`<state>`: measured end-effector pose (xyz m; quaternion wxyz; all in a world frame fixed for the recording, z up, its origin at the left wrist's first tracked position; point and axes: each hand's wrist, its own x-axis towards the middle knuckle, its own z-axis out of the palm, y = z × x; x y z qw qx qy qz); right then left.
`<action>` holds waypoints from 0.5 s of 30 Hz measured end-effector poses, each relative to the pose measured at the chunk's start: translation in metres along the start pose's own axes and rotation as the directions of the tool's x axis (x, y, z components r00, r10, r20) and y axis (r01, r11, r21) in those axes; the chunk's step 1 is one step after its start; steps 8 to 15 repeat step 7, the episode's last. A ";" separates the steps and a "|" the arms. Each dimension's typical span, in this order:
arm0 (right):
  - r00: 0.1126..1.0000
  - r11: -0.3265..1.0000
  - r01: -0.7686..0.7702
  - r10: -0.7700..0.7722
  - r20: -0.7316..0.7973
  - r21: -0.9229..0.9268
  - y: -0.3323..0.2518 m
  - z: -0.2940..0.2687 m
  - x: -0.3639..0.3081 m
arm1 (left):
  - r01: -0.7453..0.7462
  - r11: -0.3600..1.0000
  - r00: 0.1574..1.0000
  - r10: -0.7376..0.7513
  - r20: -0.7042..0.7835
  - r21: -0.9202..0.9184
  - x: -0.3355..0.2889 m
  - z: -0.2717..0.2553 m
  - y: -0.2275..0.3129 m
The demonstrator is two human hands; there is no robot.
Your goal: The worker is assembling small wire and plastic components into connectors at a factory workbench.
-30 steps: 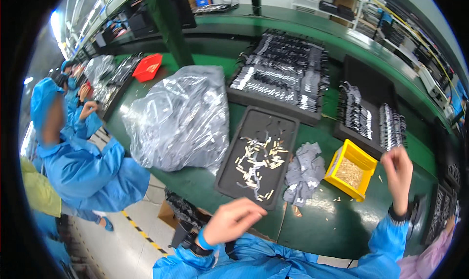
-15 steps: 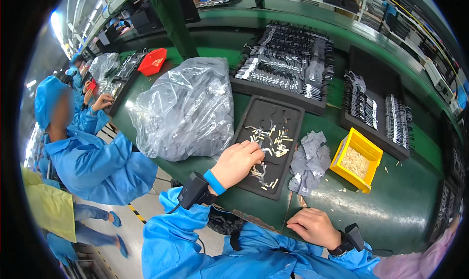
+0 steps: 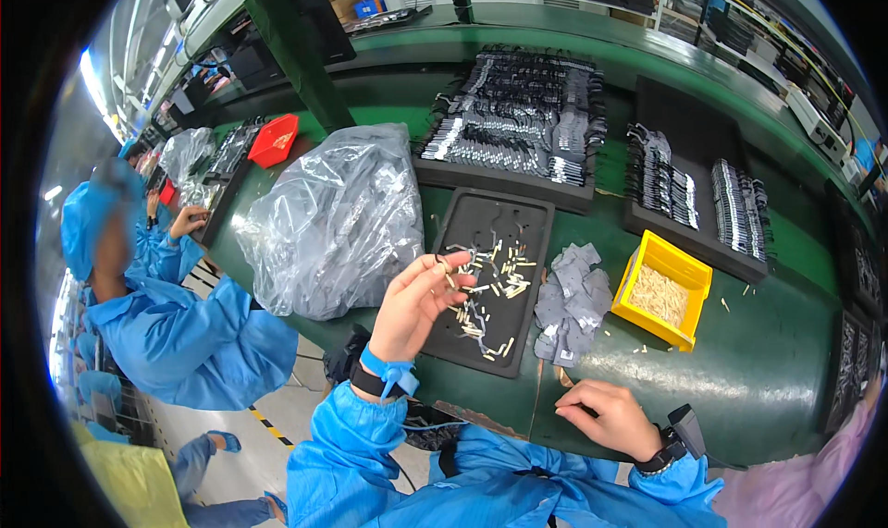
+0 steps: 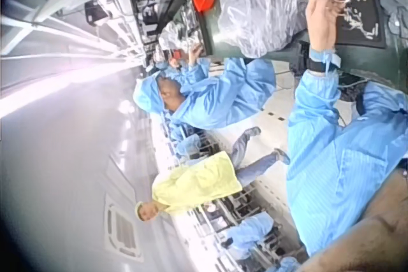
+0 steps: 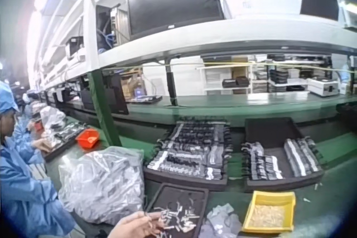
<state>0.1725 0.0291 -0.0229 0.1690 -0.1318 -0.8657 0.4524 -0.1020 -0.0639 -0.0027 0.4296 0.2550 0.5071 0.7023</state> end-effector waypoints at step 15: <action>0.972 0.916 -0.109 0.179 -0.150 0.387 -0.011 -0.010 0.013 | 0.140 0.883 0.969 -0.028 0.247 -0.449 -0.018 0.051 -0.011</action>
